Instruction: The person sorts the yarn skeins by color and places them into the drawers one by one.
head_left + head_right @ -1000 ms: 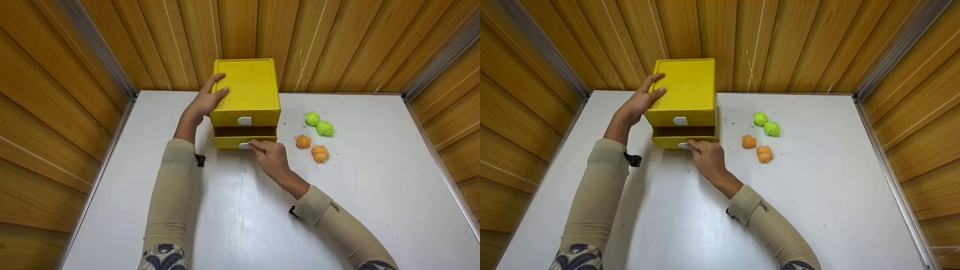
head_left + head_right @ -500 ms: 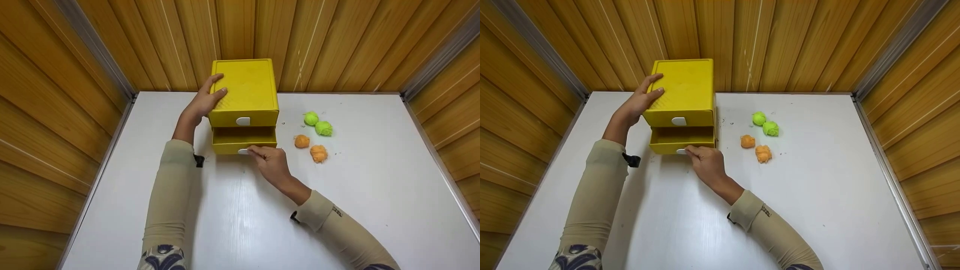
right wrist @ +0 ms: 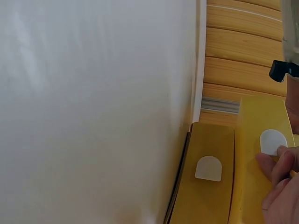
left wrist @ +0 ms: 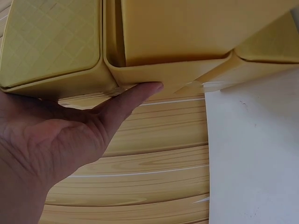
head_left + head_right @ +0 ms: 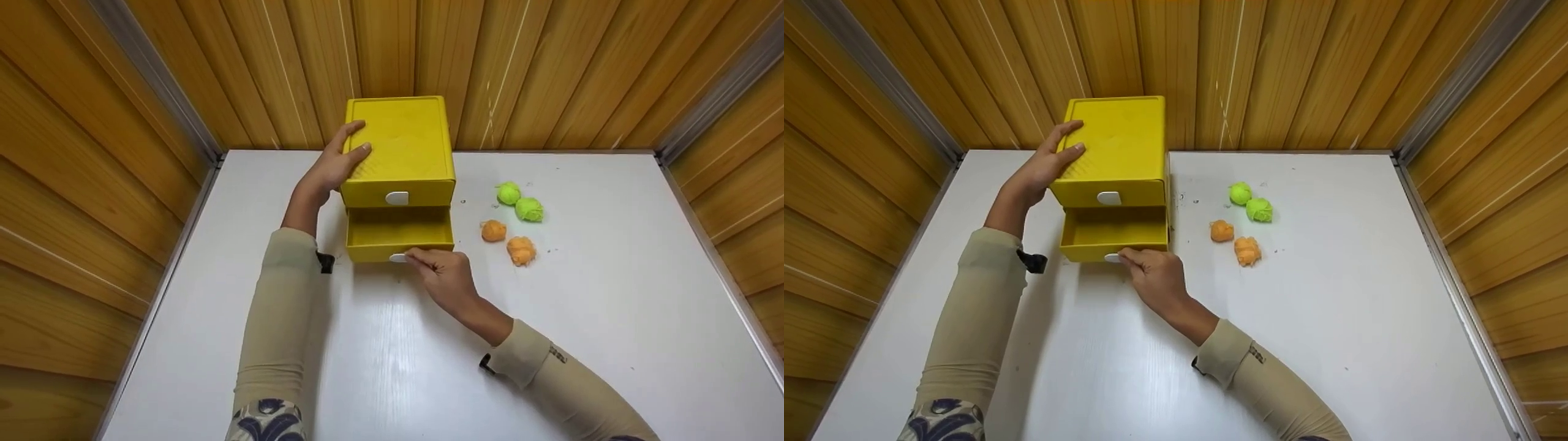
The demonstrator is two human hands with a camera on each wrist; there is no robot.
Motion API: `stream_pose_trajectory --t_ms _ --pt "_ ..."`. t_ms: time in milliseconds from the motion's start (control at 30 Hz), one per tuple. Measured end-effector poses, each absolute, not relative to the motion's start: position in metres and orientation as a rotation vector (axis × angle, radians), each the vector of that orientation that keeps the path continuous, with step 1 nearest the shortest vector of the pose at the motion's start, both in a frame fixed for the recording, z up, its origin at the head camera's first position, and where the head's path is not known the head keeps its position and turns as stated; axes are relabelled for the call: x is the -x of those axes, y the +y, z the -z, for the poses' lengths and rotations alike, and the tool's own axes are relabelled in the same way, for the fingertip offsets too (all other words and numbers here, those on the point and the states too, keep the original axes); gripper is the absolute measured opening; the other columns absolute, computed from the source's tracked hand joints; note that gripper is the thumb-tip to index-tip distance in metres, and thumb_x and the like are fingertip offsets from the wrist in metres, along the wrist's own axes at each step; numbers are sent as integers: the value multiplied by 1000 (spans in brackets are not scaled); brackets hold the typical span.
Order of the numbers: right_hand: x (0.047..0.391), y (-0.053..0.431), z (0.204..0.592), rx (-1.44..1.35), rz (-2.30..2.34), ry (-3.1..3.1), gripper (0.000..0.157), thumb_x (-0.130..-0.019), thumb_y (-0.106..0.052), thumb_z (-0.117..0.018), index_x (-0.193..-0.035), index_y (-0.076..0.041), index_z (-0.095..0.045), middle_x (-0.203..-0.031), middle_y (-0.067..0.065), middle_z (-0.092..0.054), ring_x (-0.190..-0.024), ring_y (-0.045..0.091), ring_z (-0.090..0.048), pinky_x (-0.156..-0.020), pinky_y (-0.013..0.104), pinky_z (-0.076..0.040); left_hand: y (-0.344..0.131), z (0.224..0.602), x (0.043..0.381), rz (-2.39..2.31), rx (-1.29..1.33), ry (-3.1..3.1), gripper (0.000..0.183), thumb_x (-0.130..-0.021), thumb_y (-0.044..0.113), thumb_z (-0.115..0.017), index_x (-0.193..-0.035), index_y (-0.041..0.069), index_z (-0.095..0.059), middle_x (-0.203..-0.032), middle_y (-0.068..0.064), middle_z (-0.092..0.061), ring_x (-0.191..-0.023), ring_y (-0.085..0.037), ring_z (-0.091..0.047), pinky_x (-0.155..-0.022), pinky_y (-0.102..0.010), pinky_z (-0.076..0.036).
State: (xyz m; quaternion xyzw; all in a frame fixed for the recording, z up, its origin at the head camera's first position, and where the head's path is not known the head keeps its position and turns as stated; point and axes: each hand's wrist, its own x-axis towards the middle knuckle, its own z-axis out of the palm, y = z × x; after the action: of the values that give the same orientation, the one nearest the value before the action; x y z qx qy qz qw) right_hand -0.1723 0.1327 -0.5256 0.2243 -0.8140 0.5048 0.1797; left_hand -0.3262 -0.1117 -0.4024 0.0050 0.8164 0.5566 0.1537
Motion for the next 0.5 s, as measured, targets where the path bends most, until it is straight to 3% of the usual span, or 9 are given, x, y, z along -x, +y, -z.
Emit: stream_pose_trajectory --t_ms 200,367,500 --pt "167 135 527 -643 -1424 -2280 11 -94 -10 -82 -103 -11 -87 -90 6 -84 -62 8 -61 -60 12 -47 -110 402 328 -1592 -20 2351 58 -109 50 -53 -161 55 -28 -181 0 -11 -154 -27 -33 -130 -57 -25" --pt "163 135 529 -663 -1447 -2265 12 -93 -8 -82 -103 -10 -87 -93 5 -85 -62 6 -62 -58 12 -45 -110 403 328 -1589 -31 2356 59 -109 50 -53 -162 53 -27 -181 0 -12 -153 -28 -35 -128 -56 -30" --pt "160 135 528 -669 -1472 -2277 12 -95 -10 -80 -105 -10 -87 -95 5 -85 -61 3 -56 -54 14 -40 -112 403 327 -1593 -39 2365 59 -109 50 -53 -163 52 -27 -181 0 -13 -157 -28 -32 -130 -57 -26"
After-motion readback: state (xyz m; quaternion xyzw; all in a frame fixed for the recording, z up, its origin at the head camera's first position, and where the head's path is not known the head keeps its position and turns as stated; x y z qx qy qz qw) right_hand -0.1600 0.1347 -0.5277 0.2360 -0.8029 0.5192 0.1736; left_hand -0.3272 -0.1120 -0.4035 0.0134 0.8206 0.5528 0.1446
